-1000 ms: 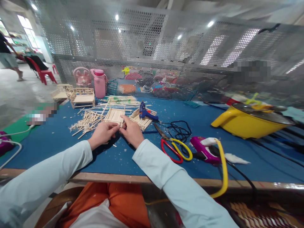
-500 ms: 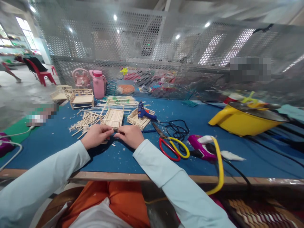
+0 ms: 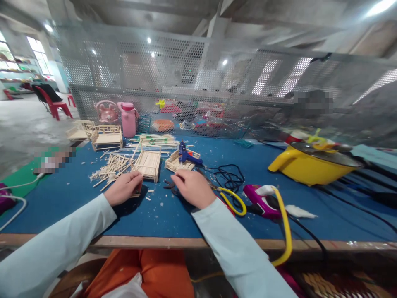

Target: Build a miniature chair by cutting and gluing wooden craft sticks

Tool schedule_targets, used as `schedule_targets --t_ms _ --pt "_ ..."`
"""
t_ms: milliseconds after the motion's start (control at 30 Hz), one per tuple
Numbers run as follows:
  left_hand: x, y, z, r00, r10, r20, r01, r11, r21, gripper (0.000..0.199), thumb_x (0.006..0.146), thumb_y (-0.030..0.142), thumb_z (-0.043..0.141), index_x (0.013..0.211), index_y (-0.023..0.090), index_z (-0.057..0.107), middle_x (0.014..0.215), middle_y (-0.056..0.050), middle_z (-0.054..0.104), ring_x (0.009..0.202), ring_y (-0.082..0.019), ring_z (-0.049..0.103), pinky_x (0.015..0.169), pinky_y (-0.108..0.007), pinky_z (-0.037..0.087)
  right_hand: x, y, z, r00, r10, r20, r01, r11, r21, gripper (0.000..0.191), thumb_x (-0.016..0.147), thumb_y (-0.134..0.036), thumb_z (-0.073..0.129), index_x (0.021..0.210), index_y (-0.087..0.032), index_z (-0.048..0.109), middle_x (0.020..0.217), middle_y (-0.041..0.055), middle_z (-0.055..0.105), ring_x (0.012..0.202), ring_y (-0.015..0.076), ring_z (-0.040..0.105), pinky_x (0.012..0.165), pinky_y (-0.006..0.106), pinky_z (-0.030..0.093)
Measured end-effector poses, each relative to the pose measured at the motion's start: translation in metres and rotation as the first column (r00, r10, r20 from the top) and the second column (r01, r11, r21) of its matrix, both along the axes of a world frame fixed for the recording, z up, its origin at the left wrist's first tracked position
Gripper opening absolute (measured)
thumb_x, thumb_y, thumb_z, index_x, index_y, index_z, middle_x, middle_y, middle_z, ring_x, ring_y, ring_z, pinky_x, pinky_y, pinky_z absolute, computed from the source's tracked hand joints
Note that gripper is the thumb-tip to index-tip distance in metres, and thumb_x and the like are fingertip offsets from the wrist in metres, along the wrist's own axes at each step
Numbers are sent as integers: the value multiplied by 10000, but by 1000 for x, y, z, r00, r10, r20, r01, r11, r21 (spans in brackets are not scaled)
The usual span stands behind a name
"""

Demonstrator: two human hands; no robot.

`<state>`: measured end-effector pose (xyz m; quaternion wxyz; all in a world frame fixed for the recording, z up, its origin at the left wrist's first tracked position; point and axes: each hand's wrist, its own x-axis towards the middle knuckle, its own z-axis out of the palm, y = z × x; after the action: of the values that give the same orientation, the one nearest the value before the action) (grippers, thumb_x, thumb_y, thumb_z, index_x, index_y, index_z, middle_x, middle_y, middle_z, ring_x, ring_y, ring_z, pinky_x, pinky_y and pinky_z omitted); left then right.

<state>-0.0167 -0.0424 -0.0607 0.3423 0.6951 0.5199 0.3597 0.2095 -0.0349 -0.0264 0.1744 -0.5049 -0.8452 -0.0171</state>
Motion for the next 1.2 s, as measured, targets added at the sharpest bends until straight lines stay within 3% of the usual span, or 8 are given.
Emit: schedule_targets --t_ms 100,267,433,633,800,967,1067,1200 --pt "0 -2 1 999 -3 45 3 1000 7 317 819 279 407 516 197 445 510 31 460 530 -125 449 560 -248 345 37 -8 3 976 -178 122 185 982 -45 213 843 -272 503 691 -201 635 686 66 682 627 194 606 566 277 348" --pt "2 -4 2 978 -65 196 79 995 -63 270 814 307 401 571 197 441 503 46 442 455 -99 401 481 -232 326 86 -20 -6 871 -408 275 437 898 -50 191 783 -193 525 894 -103 651 859 213 689 749 308 655 608 338 410" --pt "6 -7 8 927 -101 361 158 978 -132 225 799 332 396 623 192 411 540 44 468 418 -66 389 420 -198 300 100 -28 -10 871 -399 287 447 886 -125 385 772 -157 519 1147 -133 597 963 139 721 842 268 687 645 300 458" --pt "6 -8 14 888 -105 448 211 958 -195 293 774 443 466 678 168 499 486 54 457 373 -46 336 379 -176 238 110 -40 -2 860 -474 189 509 821 -257 643 657 -192 606 1294 -172 525 664 46 704 603 259 672 486 288 432" --pt "9 -10 16 873 -99 477 211 959 -188 332 747 482 510 711 154 549 453 58 452 363 -48 341 384 -185 220 101 -63 1 894 -400 -202 273 844 -463 482 656 -275 637 1134 -220 622 785 65 707 701 248 670 556 309 492" --pt "18 -19 23 868 -122 482 216 966 -144 335 757 480 452 624 175 488 451 50 455 370 -51 341 378 -185 222 40 -78 -12 664 -174 -727 -292 835 -466 523 724 -332 656 1204 -255 463 913 57 600 737 168 609 640 289 507" --pt "26 -28 28 871 -124 476 189 978 -91 322 773 454 416 591 189 443 437 58 422 381 -56 335 387 -188 241 1 -78 -18 588 -136 -798 -409 801 -438 435 803 -481 598 1151 -254 469 870 30 537 691 130 528 629 262 476" --pt "32 -37 33 888 -85 453 102 995 -14 346 814 434 378 565 197 416 435 60 395 394 -63 338 415 -205 272 -25 -78 -21 569 -45 -821 -446 822 -354 528 831 -683 412 1081 -228 509 780 22 486 610 124 444 528 245 428"
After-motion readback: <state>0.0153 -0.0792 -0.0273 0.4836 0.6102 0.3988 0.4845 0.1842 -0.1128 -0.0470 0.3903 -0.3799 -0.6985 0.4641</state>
